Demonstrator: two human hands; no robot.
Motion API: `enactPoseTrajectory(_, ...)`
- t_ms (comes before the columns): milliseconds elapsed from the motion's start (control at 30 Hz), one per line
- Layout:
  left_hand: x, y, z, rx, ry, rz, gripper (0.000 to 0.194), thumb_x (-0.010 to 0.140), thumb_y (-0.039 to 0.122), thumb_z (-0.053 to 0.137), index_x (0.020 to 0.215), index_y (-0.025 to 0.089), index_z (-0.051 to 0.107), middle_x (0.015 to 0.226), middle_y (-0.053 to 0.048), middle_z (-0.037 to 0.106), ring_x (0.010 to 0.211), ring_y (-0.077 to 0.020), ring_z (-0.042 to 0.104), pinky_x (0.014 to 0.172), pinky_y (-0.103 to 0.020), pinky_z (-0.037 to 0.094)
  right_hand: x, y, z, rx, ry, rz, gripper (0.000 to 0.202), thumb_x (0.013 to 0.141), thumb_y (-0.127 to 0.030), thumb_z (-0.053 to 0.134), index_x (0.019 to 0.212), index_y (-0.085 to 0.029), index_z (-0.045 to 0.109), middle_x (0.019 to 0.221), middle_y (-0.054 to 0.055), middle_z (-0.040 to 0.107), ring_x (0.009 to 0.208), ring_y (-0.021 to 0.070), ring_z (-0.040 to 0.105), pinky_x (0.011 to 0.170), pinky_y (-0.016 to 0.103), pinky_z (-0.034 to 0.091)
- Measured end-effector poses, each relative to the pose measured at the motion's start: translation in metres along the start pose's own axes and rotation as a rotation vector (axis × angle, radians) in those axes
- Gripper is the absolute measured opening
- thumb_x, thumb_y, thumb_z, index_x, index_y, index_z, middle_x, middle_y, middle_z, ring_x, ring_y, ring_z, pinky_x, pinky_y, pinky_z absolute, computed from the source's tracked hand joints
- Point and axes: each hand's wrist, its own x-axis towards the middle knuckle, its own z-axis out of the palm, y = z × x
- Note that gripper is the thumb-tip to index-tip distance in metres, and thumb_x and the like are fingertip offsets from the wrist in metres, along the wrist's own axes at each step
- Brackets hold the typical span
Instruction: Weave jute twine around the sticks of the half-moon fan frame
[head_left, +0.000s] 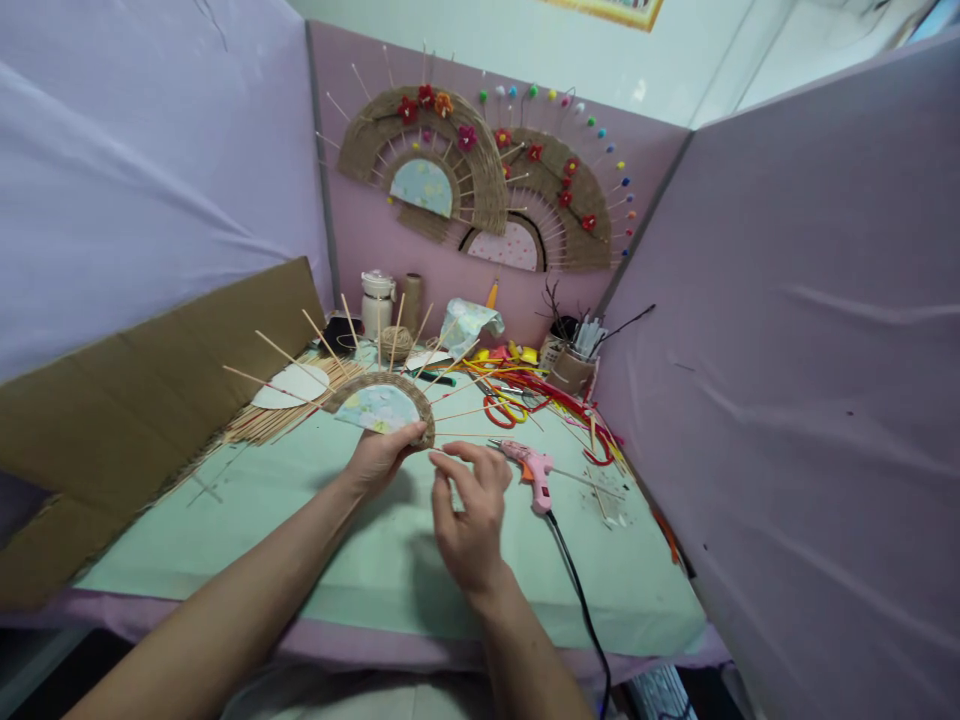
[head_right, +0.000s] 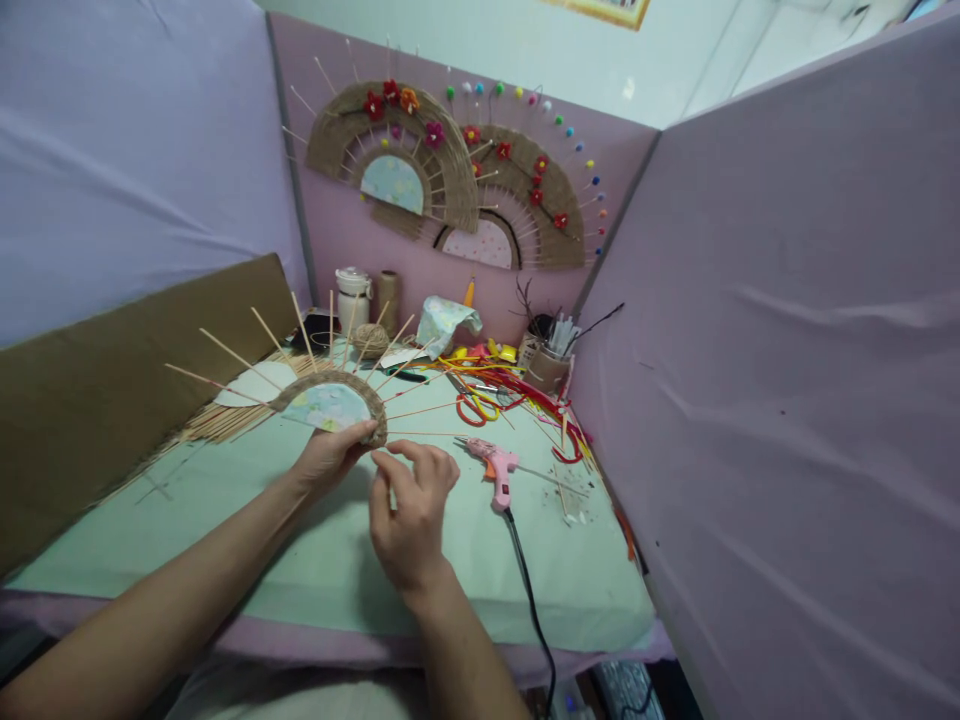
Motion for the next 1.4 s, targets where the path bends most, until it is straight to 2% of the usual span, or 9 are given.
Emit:
enactPoseTrajectory(100, 0.003, -0.002, -0.002, -0.007, 0.035, 0.014, 0.042, 0.052, 0.02, 0.078, 0.089, 0.019, 0.059, 0.079, 0.001, 0.065, 0.071, -0.0138, 0.061, 0.062, -0.025, 0.051, 0.003, 0.026, -0.033, 0.01, 0.21, 0.083, 0.019, 0.084, -0.019, 0.048, 0.096, -0.021, 0.062, 0.095, 0.008, 0.061, 0.094, 0.0214, 0.054, 0.084, 0.039, 0.04)
enactPoseTrajectory(167, 0.006, -0.002, -0.004, -0.037, 0.06, 0.049, 0.045, 0.052, 0.019, 0.079, 0.092, 0.02, 0.059, 0.08, 0.001, 0.065, 0.072, -0.013, 0.06, 0.064, -0.025, 0.051, 0.007, 0.054, -0.057, -0.078, 0.25, 0.296, 0.02, 0.084, -0.025, 0.047, 0.097, -0.018, 0.059, 0.092, 0.009, 0.062, 0.084, 0.0202, 0.056, 0.076, 0.035, 0.042)
enactPoseTrajectory(267, 0.009, 0.0, -0.005, -0.082, 0.074, 0.096, 0.045, 0.052, 0.017, 0.079, 0.093, 0.021, 0.059, 0.079, 0.002, 0.064, 0.072, -0.011, 0.059, 0.065, -0.022, 0.05, 0.007, 0.097, -0.08, -0.311, -0.097, 0.596, 0.023, 0.081, -0.038, 0.05, 0.082, -0.018, 0.061, 0.079, 0.008, 0.064, 0.07, 0.0199, 0.056, 0.064, 0.031, 0.038)
enactPoseTrajectory(400, 0.011, 0.001, -0.006, -0.09, 0.074, 0.108, 0.045, 0.052, 0.017, 0.079, 0.092, 0.021, 0.06, 0.076, 0.002, 0.064, 0.071, -0.0112, 0.059, 0.066, -0.023, 0.05, 0.002, 0.125, -0.077, -0.466, -0.473, 0.739, 0.035, 0.073, -0.052, 0.054, 0.065, -0.019, 0.059, 0.067, 0.009, 0.065, 0.064, 0.0205, 0.057, 0.056, 0.029, 0.032)
enactPoseTrajectory(633, 0.012, 0.003, -0.007, -0.097, 0.082, 0.111, 0.04, 0.053, 0.017, 0.078, 0.088, 0.021, 0.06, 0.079, 0.002, 0.065, 0.073, -0.0119, 0.059, 0.065, -0.022, 0.049, 0.0, 0.117, -0.053, -0.355, -0.412, 0.797, 0.021, 0.072, -0.041, 0.056, 0.068, -0.02, 0.051, 0.059, 0.004, 0.063, 0.059, 0.0187, 0.056, 0.052, 0.027, 0.031)
enactPoseTrajectory(900, 0.015, 0.009, -0.01, -0.147, 0.108, 0.126, 0.037, 0.051, 0.017, 0.079, 0.083, 0.021, 0.06, 0.079, 0.004, 0.064, 0.072, -0.0111, 0.059, 0.064, -0.022, 0.049, 0.002, 0.109, -0.041, 0.251, -0.057, 0.94, 0.034, 0.062, -0.038, 0.066, 0.085, -0.018, 0.051, 0.067, -0.001, 0.059, 0.051, 0.0135, 0.052, 0.048, 0.025, 0.038)
enactPoseTrajectory(1133, 0.014, 0.011, -0.009, -0.153, 0.107, 0.12, 0.035, 0.052, 0.016, 0.079, 0.081, 0.02, 0.06, 0.077, 0.003, 0.063, 0.07, -0.011, 0.058, 0.062, -0.023, 0.049, 0.006, 0.092, -0.049, 0.721, -0.094, 1.088, 0.025, 0.061, -0.033, 0.07, 0.073, -0.017, 0.055, 0.057, -0.004, 0.055, 0.049, 0.0103, 0.05, 0.045, 0.021, 0.039)
enactPoseTrajectory(1300, 0.012, 0.011, -0.008, -0.127, 0.096, 0.124, 0.039, 0.051, 0.018, 0.079, 0.086, 0.022, 0.06, 0.079, 0.003, 0.065, 0.072, -0.0118, 0.059, 0.064, -0.023, 0.048, 0.006, 0.081, -0.053, 0.794, 0.048, 1.045, 0.032, 0.062, -0.031, 0.069, 0.089, -0.018, 0.058, 0.096, 0.006, 0.066, 0.076, 0.0173, 0.064, 0.059, 0.027, 0.051)
enactPoseTrajectory(1400, 0.011, 0.008, -0.009, -0.101, 0.093, 0.116, 0.042, 0.05, 0.02, 0.08, 0.088, 0.022, 0.06, 0.078, 0.004, 0.065, 0.071, -0.0117, 0.059, 0.066, -0.024, 0.048, 0.008, 0.069, -0.06, 0.802, 0.096, 0.916, 0.037, 0.065, -0.029, 0.069, 0.098, -0.019, 0.055, 0.101, 0.007, 0.064, 0.07, 0.0139, 0.061, 0.054, 0.023, 0.048)
